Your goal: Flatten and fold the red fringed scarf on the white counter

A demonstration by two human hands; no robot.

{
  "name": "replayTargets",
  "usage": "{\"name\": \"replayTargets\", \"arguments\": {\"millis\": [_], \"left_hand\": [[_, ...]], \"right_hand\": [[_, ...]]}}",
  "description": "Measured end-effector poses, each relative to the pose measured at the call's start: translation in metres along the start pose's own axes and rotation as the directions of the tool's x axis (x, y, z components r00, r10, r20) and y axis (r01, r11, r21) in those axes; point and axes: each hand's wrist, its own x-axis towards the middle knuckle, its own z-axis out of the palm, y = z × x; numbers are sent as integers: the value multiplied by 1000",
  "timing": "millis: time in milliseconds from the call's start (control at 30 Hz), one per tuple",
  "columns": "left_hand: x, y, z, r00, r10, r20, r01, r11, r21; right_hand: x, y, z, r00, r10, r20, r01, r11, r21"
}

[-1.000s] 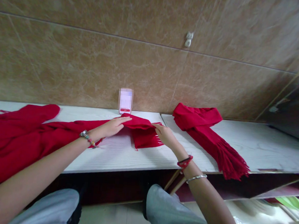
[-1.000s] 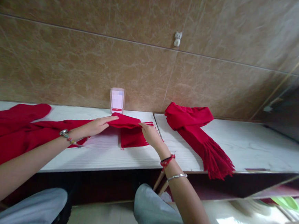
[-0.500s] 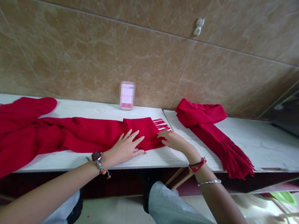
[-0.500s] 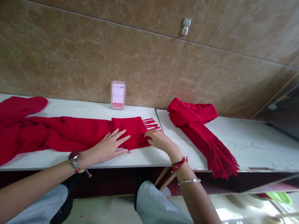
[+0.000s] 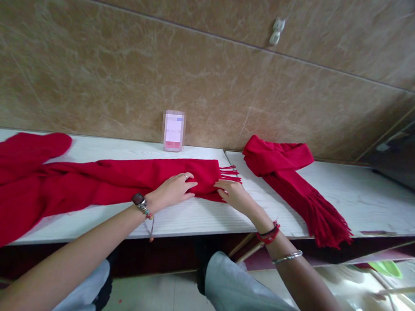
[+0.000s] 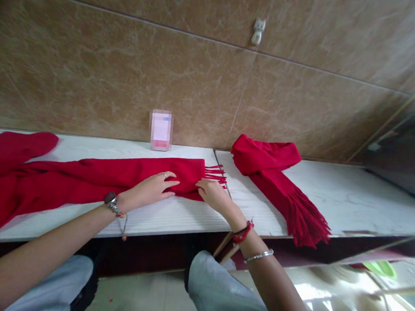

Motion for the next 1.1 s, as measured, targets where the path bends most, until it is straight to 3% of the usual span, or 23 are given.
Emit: {"name": "replayTargets", "arguments": {"millis": [133, 200, 333, 433, 533, 733, 833, 967, 1100], "left_hand": [[1, 7, -9, 1000, -1, 21, -1, 995, 95], [-1, 8, -9, 1000, -2, 22, -1, 994, 109], [-14, 6, 1, 995, 69, 69, -75, 993, 89], [-26, 2, 8, 994, 88, 69, -92, 993, 67], [-31, -3, 8, 994, 92, 59, -95, 995, 38], [-28, -4, 1, 999, 34, -20, -33, 998, 61], [-25, -1, 0, 1000, -1, -30, 3, 998, 67], [-22, 2, 2, 999, -15, -30, 16, 1000, 25], [-22, -1, 0, 1000, 20, -18, -20, 1000, -2]], "right_hand": [[1, -11, -6, 970, 196, -145, -194, 981, 28], [-1, -18, -7, 953, 263, -153, -263, 965, 23], [-11, -25, -2, 993, 113, 25, -113, 994, -8], [-16, -26, 4, 995, -9, 104, 8, 1000, 9], [-18, -25, 11, 997, -8, 80, 8, 1000, -8], [-14, -16, 31, 996, 45, -81, -45, 999, -6], [-13, -9, 26, 992, 8, -129, -3, 999, 38], [-18, -16, 16, 972, 67, -227, -54, 996, 64], [-34, -31, 23, 986, 36, -164, -23, 997, 76]]}}
